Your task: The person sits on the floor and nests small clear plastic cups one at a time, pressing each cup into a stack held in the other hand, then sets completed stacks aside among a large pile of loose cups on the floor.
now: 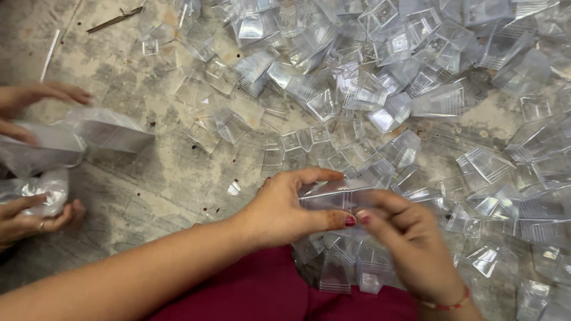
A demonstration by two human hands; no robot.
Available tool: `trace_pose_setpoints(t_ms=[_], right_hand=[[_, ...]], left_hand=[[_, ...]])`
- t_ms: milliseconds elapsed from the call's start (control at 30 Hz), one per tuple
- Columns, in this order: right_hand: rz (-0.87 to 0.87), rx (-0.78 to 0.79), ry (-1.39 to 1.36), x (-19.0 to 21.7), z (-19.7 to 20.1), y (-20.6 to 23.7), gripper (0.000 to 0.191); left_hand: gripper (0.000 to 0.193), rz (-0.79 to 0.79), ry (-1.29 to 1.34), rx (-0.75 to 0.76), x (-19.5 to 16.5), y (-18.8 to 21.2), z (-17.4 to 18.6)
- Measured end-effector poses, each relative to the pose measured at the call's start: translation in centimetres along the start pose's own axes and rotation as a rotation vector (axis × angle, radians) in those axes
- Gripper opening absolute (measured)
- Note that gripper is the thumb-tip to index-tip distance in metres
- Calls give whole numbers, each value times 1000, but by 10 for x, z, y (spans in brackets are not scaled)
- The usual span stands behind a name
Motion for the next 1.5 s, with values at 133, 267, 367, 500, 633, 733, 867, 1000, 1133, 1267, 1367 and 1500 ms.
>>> trace_pose_setpoints(t_ms=[133,267,367,500,633,733,867,1000,1133,1267,1367,1500], right_hand=[[145,-101,-290,18,37,-4,19],[100,-127,-262,8,39,-9,25],[42,-64,-270,1,21,-8,27],[4,1,-231,9,9,-6,31],[45,41,-189,16,0,-5,30],[47,59,-191,11,-7,-4,28],[37,47,-89,7,-12,0,31],[92,46,-101,18,-16,4,31],[84,-58,8,26,1,7,31],[105,0,-24,28,-1,8,32],[121,25,-69,25,-7,7,32],[87,41,-101,22,-5,6,33]], left_hand=[[79,54,139,18,9,-1,5],[79,106,188,82,13,-3,3],[77,94,175,92,10,-6,4],[76,116,138,108,8,-12,11],[77,138,126,155,5,-18,10],[77,111,48,176,-1,-25,10],[74,34,-153,122,-7,-34,7],[67,-27,-343,25,-12,-37,7],[64,-59,-239,26,-17,-41,6],[64,-136,-221,33,-27,-42,2],[63,-112,-346,-9,-27,-41,1],[61,-101,-429,-66,-31,-40,4]])
Point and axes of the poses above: each hand's wrist, its own y-axis away from the middle knuckle, its own z-axis out of the back of the hand, x = y × z, the point moved 10 cm from there along -y, towards the middle knuckle, and after that the axes turned 5 degrees about -z, right-handed, at the moved point
